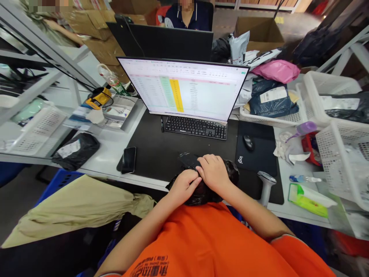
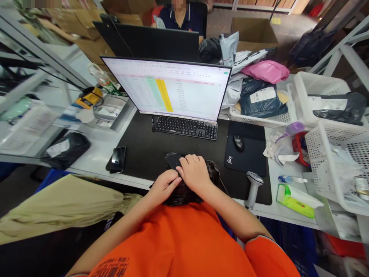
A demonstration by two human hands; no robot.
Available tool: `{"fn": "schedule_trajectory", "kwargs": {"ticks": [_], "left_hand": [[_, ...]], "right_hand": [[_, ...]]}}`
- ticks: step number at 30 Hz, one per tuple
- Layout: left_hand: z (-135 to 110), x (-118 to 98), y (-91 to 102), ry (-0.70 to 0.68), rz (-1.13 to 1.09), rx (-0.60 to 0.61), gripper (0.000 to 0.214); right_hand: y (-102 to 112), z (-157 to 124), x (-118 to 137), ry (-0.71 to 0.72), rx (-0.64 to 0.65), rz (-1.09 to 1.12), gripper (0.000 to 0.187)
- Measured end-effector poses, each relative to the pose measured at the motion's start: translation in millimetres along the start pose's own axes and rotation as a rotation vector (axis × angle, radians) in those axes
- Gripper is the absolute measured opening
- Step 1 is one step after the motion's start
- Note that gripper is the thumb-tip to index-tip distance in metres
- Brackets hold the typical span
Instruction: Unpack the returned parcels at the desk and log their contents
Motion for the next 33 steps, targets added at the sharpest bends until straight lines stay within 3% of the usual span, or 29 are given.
{"fn": "schedule_trajectory", "kwargs": {"ticks": [3, 8, 12, 15, 18, 21, 24, 28, 30, 33], "left_hand": [[-3.3, -3.6, -1.5, -0.037, -0.014, 0.022, 0.041], [-10.8, -2.7, 1.0, -0.004, 0.009, -0.04, 0.044], [-27.1, -18.9, -8.3, -0.148, 0.031, 0.014, 0.043], [-48.4, -23.4, -13.1, -0.233, 0.005, 0.09, 0.041], [-67.5, -15.7, -13.0, -0.248, -0.013, 0.141, 0.041], [-78.4, 4.5, -14.7, -0.184, -0.052, 0.166, 0.044], [-82.8, 34.5, -15.5, -0.051, -0.103, 0.136, 0.047], [-86.0, 74.4, -9.4, 0.176, -0.082, 0.064, 0.048], [-86.3, 90.5, -1.2, 0.309, -0.027, -0.002, 0.043], [-85.1, 107.1, 16.0, 0.494, 0.088, -0.152, 0.031]], "right_hand": [[-24.0, 9.1, -12.3, 0.059, 0.05, -0.047, 0.042], [-18.8, 29.2, -29.6, 0.107, 0.108, -0.031, 0.05], [8.3, 56.1, -94.0, -0.18, -0.043, -0.132, 0.049], [24.1, 58.7, -149.7, -0.388, -0.151, -0.24, 0.05], [22.3, 46.6, -191.7, -0.56, -0.174, -0.279, 0.052], [9.6, 30.5, -213.2, -0.694, -0.174, -0.251, 0.054], [-2.5, 24.8, -211.3, -0.724, -0.158, -0.222, 0.053], [-8.8, 28.8, -182.4, -0.649, -0.081, -0.099, 0.053], [-1.4, 28.9, -153.5, -0.514, -0.105, -0.042, 0.045], [14.7, 13.4, -99.0, -0.203, -0.221, 0.002, 0.03]]}}
Point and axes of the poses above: each hand's wrist, its own z-axis towards the middle knuckle, its own y-axis out of the back of the hand, x = y × z, the point moved 9 cm from there along z, towards the middle knuckle, and after that the axes turned 10 degrees about z, right-handed, at the moved point
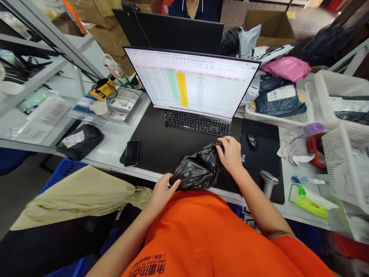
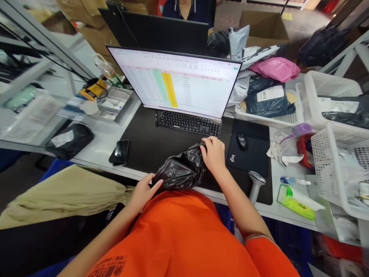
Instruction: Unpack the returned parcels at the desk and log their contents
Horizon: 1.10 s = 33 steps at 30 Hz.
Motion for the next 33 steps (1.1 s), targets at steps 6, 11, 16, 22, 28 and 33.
{"fn": "schedule_trajectory", "kwargs": {"ticks": [6, 11, 16, 22, 28, 33], "left_hand": [[9.9, -42.3, 32.9, -0.162, 0.198, -0.37, 0.044], [5.3, -116.1, -0.8, -0.604, 0.386, -0.163, 0.041], [0.8, -122.8, -27.7, -0.674, 0.507, -0.086, 0.015], [15.0, -98.7, 4.1, -0.463, 0.5, -0.216, 0.023], [31.5, -71.7, 51.3, -0.25, 0.267, -0.27, 0.027], [31.5, -45.6, 69.6, -0.048, 0.054, -0.351, 0.026]], "right_hand": [[-32.2, -74.6, 42.7, 0.298, 0.405, 0.324, 0.036], [-43.8, -87.5, 40.5, 0.274, 0.399, 0.355, 0.059], [-44.3, -88.0, 51.6, 0.424, 0.29, 0.224, 0.033], [-42.2, -83.7, 55.6, 0.498, 0.208, 0.152, 0.028], [-28.3, -80.2, 70.6, 0.575, 0.225, 0.21, 0.028], [-10.9, -83.9, 84.7, 0.629, 0.282, 0.227, 0.029]]}}
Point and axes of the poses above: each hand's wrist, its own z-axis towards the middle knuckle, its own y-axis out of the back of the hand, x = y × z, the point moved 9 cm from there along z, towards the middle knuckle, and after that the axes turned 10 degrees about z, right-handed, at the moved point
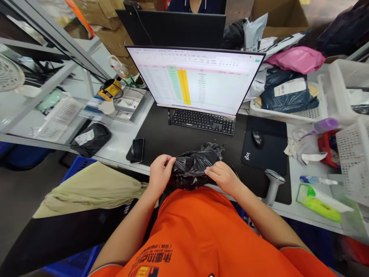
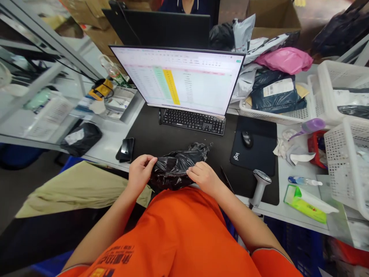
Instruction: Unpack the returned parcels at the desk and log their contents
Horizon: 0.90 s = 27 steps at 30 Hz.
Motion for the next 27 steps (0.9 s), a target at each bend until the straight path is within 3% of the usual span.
{"fn": "schedule_trajectory", "kwargs": {"ticks": [3, 5, 9, 12, 15, 19, 23, 27], "left_hand": [[-1.6, 9.1, -12.0, 0.146, -0.154, 0.09, 0.026], [-6.1, 4.4, -24.3, 0.162, -0.276, 0.179, 0.026], [-25.9, -30.6, -28.4, -0.104, -0.321, 0.193, 0.024], [-53.5, -57.2, -29.0, -0.35, -0.237, 0.191, 0.02], [-79.4, -72.3, -31.5, -0.531, -0.177, 0.212, 0.02], [-92.6, -68.4, -31.4, -0.569, -0.114, 0.242, 0.026], [-100.7, -59.7, -32.9, -0.617, -0.067, 0.328, 0.031], [-111.8, -57.3, -31.2, -0.764, 0.02, 0.329, 0.037]], "right_hand": [[3.5, -4.3, -1.7, -0.054, 0.075, 0.052, 0.029], [5.4, -7.7, -6.2, -0.118, 0.127, 0.075, 0.029], [11.4, -5.5, -2.1, -0.215, 0.189, 0.197, 0.019], [16.1, 6.6, 12.5, -0.226, 0.11, 0.401, 0.023], [1.2, 14.7, 19.5, -0.254, 0.102, 0.507, 0.025], [-29.3, 11.6, 22.0, -0.244, 0.167, 0.579, 0.038], [-44.1, 6.1, 26.9, -0.184, 0.206, 0.533, 0.02], [-57.2, 8.0, 39.7, -0.052, 0.321, 0.438, 0.017]]}}
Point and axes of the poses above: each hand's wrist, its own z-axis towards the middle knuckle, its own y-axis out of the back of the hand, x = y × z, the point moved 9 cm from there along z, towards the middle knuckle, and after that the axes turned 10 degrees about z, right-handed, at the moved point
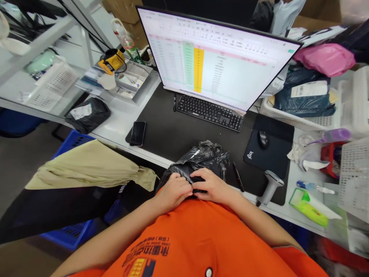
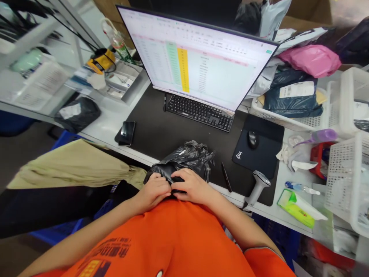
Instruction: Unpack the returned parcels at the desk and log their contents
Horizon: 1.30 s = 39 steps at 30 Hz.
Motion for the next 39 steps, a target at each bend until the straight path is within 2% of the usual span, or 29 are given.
{"fn": "schedule_trajectory", "kwargs": {"ticks": [5, 9, 13, 18, 21, 24, 25, 26, 28, 30, 32, 33, 36, 39], "left_hand": [[-2.1, -13.8, 17.0, -0.205, 0.276, -0.024, 0.042], [1.7, -16.4, 32.6, -0.323, 0.358, 0.025, 0.048], [7.8, -16.7, 39.1, -0.384, 0.427, 0.052, 0.052], [19.4, -18.7, 40.1, -0.376, 0.489, 0.083, 0.051], [15.6, -2.3, 48.8, -0.374, 0.533, 0.086, 0.048], [7.1, 40.4, 70.2, -0.223, 0.622, -0.014, 0.051], [4.0, 53.9, 75.8, -0.169, 0.644, -0.051, 0.053], [1.1, 62.3, 76.8, -0.157, 0.654, -0.065, 0.055], [-2.9, 62.9, 69.3, -0.238, 0.651, -0.06, 0.06], [-3.8, 56.0, 62.0, -0.289, 0.638, -0.071, 0.061], [-2.3, 51.8, 62.7, -0.238, 0.615, -0.12, 0.061], [-1.7, 49.4, 63.8, -0.212, 0.599, -0.14, 0.061], [0.1, 36.7, 61.9, -0.226, 0.574, -0.174, 0.061], [3.1, 19.8, 53.3, -0.319, 0.543, -0.222, 0.063]], "right_hand": [[-10.1, 15.6, 2.7, 0.059, 0.104, -0.138, 0.02], [-8.5, 26.0, 3.9, 0.065, 0.134, -0.137, 0.016], [0.7, 28.1, 3.3, 0.064, 0.115, 0.04, 0.011], [18.1, 18.5, -4.6, 0.038, 0.03, 0.307, 0.014], [39.6, -1.5, -18.2, 0.03, -0.064, 0.347, 0.021], [84.2, -32.6, -45.1, -0.046, -0.342, 0.213, 0.043], [94.4, -41.3, -53.6, -0.091, -0.39, 0.171, 0.046], [98.2, -46.1, -60.0, -0.131, -0.379, 0.151, 0.047], [88.6, -44.6, -62.5, -0.166, -0.232, 0.166, 0.042], [73.1, -35.3, -53.5, -0.157, -0.118, 0.186, 0.031], [63.4, -22.1, -40.9, -0.136, -0.135, 0.174, 0.013], [59.7, -14.7, -33.2, -0.107, -0.165, 0.168, 0.01], [47.8, 7.2, -8.8, 0.027, -0.222, 0.127, 0.032], [36.8, 24.5, -0.9, 0.057, -0.195, 0.099, 0.031]]}}
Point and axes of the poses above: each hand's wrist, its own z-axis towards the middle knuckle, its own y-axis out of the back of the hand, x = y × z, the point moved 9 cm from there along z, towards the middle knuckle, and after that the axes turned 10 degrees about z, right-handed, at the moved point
